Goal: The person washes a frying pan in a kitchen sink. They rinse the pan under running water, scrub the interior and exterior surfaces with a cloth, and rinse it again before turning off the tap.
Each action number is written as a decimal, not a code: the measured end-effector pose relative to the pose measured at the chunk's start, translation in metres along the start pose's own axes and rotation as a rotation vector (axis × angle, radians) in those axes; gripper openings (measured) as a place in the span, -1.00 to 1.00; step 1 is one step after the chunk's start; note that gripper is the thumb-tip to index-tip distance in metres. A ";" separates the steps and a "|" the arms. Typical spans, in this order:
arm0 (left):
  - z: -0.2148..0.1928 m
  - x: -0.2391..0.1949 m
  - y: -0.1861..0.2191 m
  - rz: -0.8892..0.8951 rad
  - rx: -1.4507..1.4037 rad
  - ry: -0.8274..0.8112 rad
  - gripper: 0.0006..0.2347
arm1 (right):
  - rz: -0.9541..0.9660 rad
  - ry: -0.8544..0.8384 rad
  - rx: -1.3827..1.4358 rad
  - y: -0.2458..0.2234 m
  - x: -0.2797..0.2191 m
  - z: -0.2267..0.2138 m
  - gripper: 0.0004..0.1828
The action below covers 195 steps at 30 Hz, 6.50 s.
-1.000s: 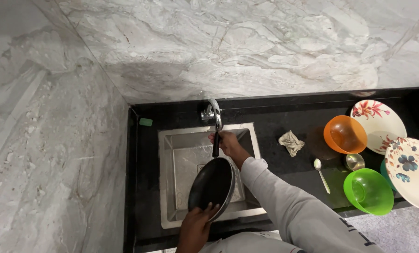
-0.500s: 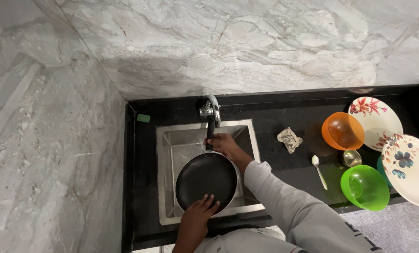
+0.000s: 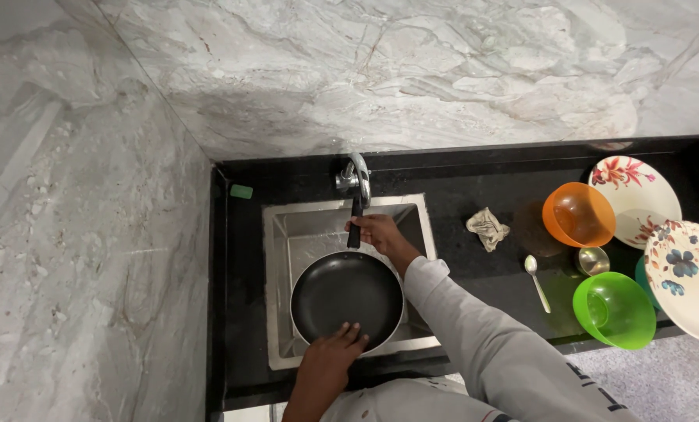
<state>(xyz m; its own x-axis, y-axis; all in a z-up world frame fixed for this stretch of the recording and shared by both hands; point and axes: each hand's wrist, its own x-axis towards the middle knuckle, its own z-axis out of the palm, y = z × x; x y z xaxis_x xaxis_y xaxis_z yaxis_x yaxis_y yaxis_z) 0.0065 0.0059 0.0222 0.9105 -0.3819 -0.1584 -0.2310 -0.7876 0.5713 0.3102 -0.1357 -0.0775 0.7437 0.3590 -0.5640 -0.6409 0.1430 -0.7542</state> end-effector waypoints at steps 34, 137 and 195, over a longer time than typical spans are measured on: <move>-0.075 0.077 -0.157 0.002 0.003 0.481 -0.72 | 0.233 0.114 0.002 -0.012 -0.139 -0.205 -0.80; 0.093 0.068 -0.018 -0.745 -1.462 0.500 -0.61 | -1.205 0.020 -1.358 -0.102 0.069 -0.014 -0.94; 0.114 0.074 -0.015 -0.489 -1.326 0.471 -0.39 | -0.551 -0.434 -1.802 0.061 -0.089 -0.050 0.02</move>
<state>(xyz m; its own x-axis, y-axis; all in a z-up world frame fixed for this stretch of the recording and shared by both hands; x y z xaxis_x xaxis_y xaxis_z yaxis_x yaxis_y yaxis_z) 0.0380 -0.0661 -0.0898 0.8880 0.1752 -0.4252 0.3594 0.3126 0.8793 0.2151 -0.2053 -0.0904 0.4921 0.8227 -0.2845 0.7416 -0.5674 -0.3579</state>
